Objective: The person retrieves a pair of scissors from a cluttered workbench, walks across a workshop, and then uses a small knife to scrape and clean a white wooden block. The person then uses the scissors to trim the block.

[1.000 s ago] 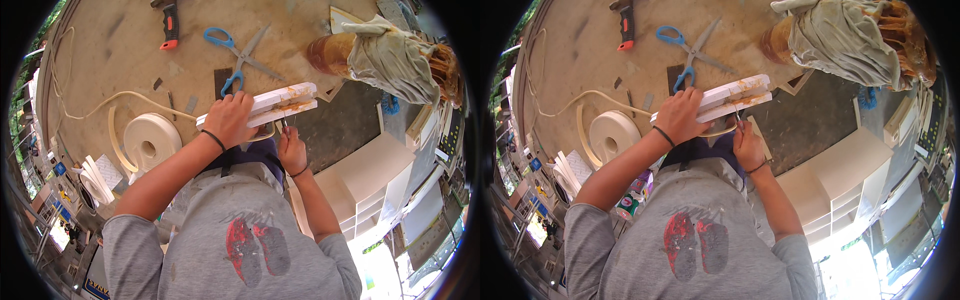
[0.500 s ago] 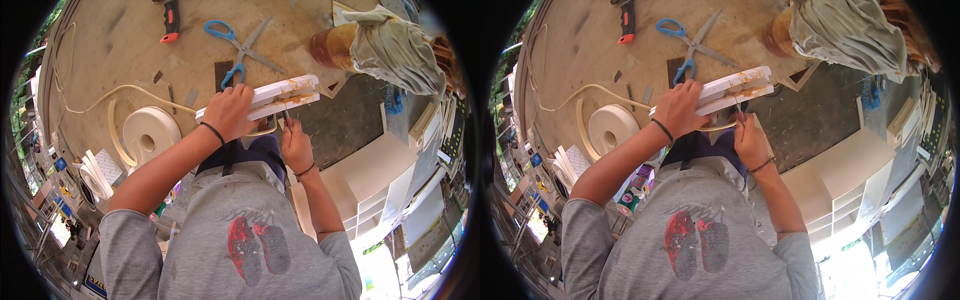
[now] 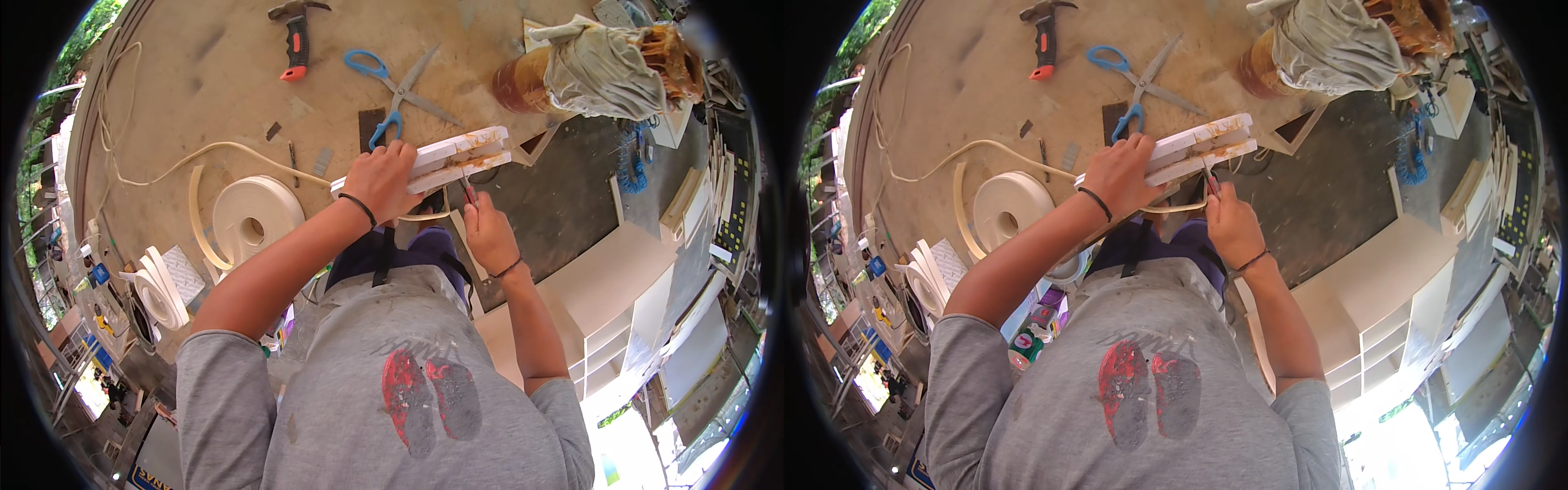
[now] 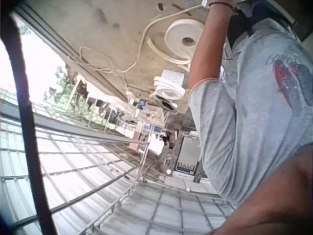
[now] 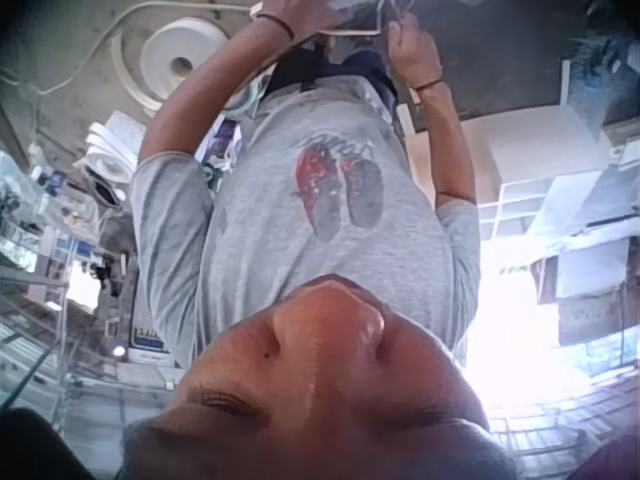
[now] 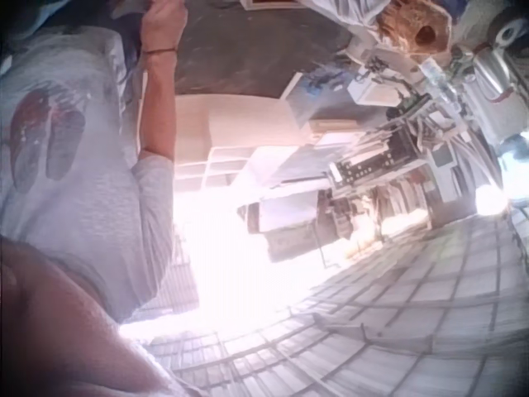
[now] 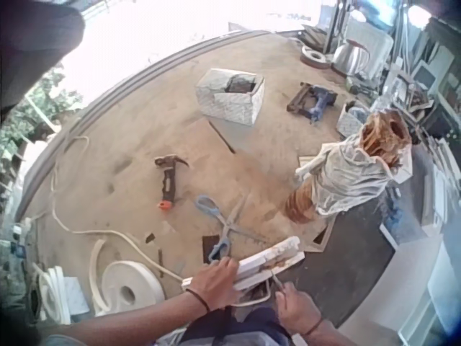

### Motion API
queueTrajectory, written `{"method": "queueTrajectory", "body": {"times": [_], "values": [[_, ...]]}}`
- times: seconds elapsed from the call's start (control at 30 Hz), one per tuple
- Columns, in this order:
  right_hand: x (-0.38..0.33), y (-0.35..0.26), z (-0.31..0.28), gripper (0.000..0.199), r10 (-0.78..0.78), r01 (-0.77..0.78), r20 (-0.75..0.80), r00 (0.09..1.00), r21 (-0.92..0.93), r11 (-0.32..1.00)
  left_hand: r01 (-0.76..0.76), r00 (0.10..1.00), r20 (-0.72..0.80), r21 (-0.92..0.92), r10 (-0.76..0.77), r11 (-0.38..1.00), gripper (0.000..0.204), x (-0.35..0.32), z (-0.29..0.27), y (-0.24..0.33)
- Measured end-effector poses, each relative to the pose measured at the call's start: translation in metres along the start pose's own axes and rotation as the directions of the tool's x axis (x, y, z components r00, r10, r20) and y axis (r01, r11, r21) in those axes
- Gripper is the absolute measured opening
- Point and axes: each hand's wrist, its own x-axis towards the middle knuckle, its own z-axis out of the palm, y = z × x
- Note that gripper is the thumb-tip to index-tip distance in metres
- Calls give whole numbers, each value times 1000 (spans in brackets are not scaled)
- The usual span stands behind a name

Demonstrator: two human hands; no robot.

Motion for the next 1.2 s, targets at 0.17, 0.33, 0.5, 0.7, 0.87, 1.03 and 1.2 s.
{"method": "queueTrajectory", "body": {"times": [0.17, 0.33, 0.5, 0.7, 0.87, 1.03, 1.2], "values": [[-1, 15, 8, 19, -85, 83, -62, 994, -34, 996, -26, 1000, 2, -12, 26, 1000, 47, -2, -4, 0], [0, -3, -11, 19, -25, 29, 43, 999, -83, 996, -15, 1000, 0, -20, 15, 1000, 45, -3, -4, 2], [5, -9, -30, 20, -5, 26, 132, 991, -157, 987, -51, 999, -8, 15, 51, 999, 49, -7, -2, 1], [-2, 0, -21, 20, -30, 41, 82, 996, -146, 988, -88, 989, -114, 64, 95, 994, 49, -13, 6, 3], [-6, -5, -20, 21, -23, 33, 54, 998, -192, 981, -74, 985, -141, 149, 95, 986, 52, -16, 10, 8], [-5, -18, -47, 22, 36, 9, 165, 986, -269, 963, -132, 964, -196, 233, 179, 964, 52, -18, 12, 11], [-8, -4, -43, 23, 10, 26, 159, 987, -226, 974, -144, 957, -210, 256, 201, 956, 50, -19, 11, 12]]}}
